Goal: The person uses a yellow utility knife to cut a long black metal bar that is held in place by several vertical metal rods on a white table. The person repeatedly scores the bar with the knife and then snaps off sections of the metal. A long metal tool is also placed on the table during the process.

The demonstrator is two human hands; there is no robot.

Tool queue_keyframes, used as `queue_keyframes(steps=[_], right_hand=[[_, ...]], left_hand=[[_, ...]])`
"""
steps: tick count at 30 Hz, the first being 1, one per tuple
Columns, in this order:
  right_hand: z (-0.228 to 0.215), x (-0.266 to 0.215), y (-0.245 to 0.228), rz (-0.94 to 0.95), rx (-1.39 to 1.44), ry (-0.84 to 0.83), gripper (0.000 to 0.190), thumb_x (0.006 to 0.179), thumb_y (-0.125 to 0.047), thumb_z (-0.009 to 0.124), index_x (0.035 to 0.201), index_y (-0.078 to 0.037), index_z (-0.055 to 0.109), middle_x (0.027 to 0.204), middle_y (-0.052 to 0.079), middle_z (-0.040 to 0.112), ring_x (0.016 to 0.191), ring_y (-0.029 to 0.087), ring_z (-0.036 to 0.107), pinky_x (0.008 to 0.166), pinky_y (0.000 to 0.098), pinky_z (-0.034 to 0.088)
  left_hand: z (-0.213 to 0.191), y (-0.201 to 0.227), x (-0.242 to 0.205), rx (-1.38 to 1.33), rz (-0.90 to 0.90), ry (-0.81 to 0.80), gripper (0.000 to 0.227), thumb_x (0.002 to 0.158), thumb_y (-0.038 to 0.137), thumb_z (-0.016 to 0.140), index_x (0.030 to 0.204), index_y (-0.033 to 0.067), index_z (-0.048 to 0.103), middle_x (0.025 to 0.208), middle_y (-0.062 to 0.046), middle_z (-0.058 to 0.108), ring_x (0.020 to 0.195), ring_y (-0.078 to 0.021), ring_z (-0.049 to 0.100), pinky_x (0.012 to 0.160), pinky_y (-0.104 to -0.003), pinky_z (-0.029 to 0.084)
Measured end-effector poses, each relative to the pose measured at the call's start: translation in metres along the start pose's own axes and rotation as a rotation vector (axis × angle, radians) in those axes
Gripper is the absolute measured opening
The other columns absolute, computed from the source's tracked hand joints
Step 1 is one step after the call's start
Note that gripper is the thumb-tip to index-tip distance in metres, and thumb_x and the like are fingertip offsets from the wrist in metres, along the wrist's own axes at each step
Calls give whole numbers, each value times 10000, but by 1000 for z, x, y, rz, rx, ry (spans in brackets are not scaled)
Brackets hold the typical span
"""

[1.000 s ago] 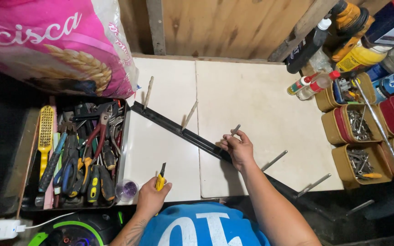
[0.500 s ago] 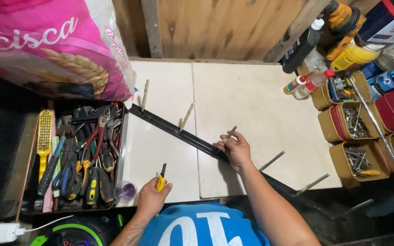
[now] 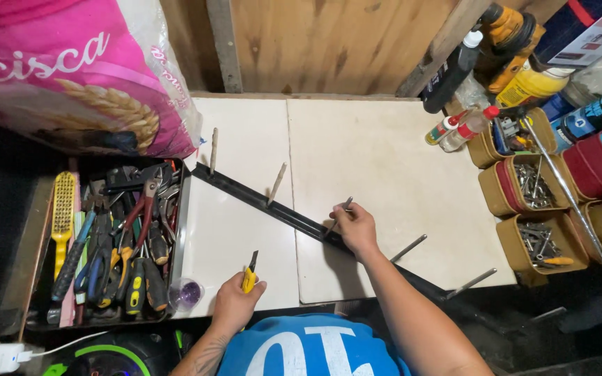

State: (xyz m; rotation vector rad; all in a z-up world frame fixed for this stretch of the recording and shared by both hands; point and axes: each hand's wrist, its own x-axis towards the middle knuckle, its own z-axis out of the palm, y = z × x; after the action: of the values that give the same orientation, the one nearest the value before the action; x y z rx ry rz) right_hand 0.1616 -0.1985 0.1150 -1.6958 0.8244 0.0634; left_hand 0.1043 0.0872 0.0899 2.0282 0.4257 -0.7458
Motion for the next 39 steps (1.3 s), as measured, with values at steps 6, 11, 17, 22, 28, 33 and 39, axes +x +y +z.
queue_keyframes(steps=[6, 11, 17, 22, 28, 33, 39], right_hand=[[-10, 21, 37, -147, -46, -151, 281, 876, -31, 700, 1152, -81, 689, 1077, 89, 778, 989, 162, 755, 894, 300, 641], [-16, 14, 19, -146, -93, -184, 225, 884, -252, 728, 1059, -111, 724, 1014, 51, 801, 952, 135, 744, 911, 279, 575], [-31, 34, 31, -246, -225, -389, 220, 908, -61, 655, 1116, -123, 690, 1058, 48, 802, 1064, 149, 761, 981, 284, 569], [-43, 45, 51, -356, -139, -463, 217, 873, -205, 782, 1060, -116, 721, 1031, 8, 775, 974, 128, 741, 947, 275, 562], [-83, 40, 61, -306, -277, -417, 124, 986, -166, 586, 1066, -88, 640, 941, 71, 816, 951, 158, 805, 927, 279, 567], [-130, 64, 105, -116, -192, -224, 331, 873, -49, 556, 1199, -31, 607, 999, 110, 794, 841, 229, 792, 785, 333, 627], [-161, 77, 136, -47, -598, 31, 209, 803, -248, 693, 692, -131, 560, 695, 40, 686, 715, 282, 674, 710, 395, 503]], left_hand=[[24, -1, 14, 63, 66, 41, 373, 833, 445, 714, 1015, 121, 749, 1018, -21, 797, 944, -196, 722, 865, -359, 543], [38, 26, -6, 109, -1, 49, 362, 845, 496, 687, 1005, 176, 737, 985, 19, 779, 913, -180, 702, 816, -352, 529], [70, 34, -18, 79, -18, 59, 387, 840, 503, 682, 1041, 177, 736, 1064, 46, 807, 974, -168, 730, 863, -347, 535], [85, 32, -29, 87, -50, 62, 379, 856, 505, 680, 996, 156, 724, 903, -10, 726, 828, -172, 656, 754, -348, 493], [84, 59, -43, -16, -86, 94, 409, 882, 491, 638, 1098, 165, 755, 984, -34, 760, 921, -181, 680, 836, -339, 517], [88, 55, -23, -1, -12, 73, 467, 889, 445, 665, 1238, 136, 691, 1126, -42, 748, 1023, -188, 686, 922, -325, 531], [96, 56, -10, 101, 43, 43, 444, 845, 377, 692, 1203, 118, 654, 1029, -75, 710, 940, -217, 658, 831, -351, 530]])
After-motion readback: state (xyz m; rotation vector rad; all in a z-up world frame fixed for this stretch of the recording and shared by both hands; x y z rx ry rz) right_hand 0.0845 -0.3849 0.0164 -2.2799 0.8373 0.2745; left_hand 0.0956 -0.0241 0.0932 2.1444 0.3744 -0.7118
